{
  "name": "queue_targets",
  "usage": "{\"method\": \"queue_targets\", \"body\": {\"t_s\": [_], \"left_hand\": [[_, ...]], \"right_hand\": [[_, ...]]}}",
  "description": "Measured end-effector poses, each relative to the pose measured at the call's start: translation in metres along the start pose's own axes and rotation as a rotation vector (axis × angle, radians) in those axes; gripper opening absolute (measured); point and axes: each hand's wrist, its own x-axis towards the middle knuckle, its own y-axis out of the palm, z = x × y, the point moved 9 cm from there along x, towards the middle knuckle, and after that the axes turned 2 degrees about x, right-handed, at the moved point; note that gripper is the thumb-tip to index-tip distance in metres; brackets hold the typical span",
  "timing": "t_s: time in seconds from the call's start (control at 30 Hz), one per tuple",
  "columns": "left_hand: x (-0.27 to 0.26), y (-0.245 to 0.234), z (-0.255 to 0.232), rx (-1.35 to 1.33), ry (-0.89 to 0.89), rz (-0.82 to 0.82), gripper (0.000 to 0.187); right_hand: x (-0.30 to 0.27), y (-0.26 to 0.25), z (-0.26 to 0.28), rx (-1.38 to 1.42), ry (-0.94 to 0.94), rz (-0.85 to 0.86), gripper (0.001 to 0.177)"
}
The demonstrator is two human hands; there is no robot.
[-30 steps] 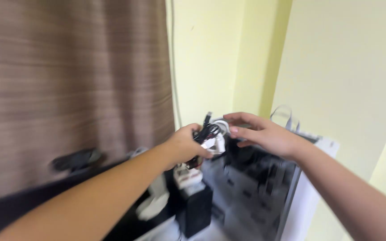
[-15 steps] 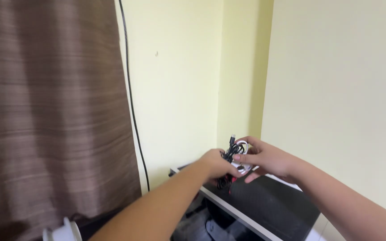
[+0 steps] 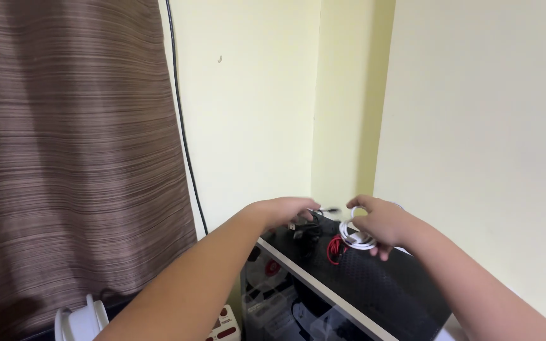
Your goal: Wiping down a PC tower, rearranging cables, and placing a desk mat and keyboard.
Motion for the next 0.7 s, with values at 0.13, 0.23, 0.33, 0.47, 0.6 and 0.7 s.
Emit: {"method": "queue_targets", "body": {"t_s": [0.13, 0.23, 0.33, 0.47, 0.6, 0.7], "left_hand": [[0.012, -0.016, 0.0, 0.219, 0.125, -0.117, 0.065], [-0.027, -0.015, -0.029, 0.161, 0.266, -0.107, 0.062], [-0.033, -0.009, -0.042, 0.315, 0.251, -0.092, 0.062], [-0.016, -0.006, -0.039, 0.36, 0.213, -0.096, 0.059], [-0.001, -0.014, -0.033, 0.353, 0.208, -0.203, 0.069], [-0.02, -0.01, -0.036, 0.347, 0.186, -0.161, 0.091]], "right_hand": [[0.009, -0.004, -0.012, 0.068, -0.019, -0.021, 0.048], [0.006, -0.012, -0.011, 0.137, -0.033, -0.087, 0.041], [0.001, -0.023, -0.006, 0.17, -0.041, -0.178, 0.04], [-0.014, -0.031, 0.003, 0.241, -0.073, -0.246, 0.039], [-0.013, -0.038, 0.005, 0.238, -0.138, -0.327, 0.053], [-0.007, -0.038, -0.001, 0.169, -0.104, -0.349, 0.055]]}}
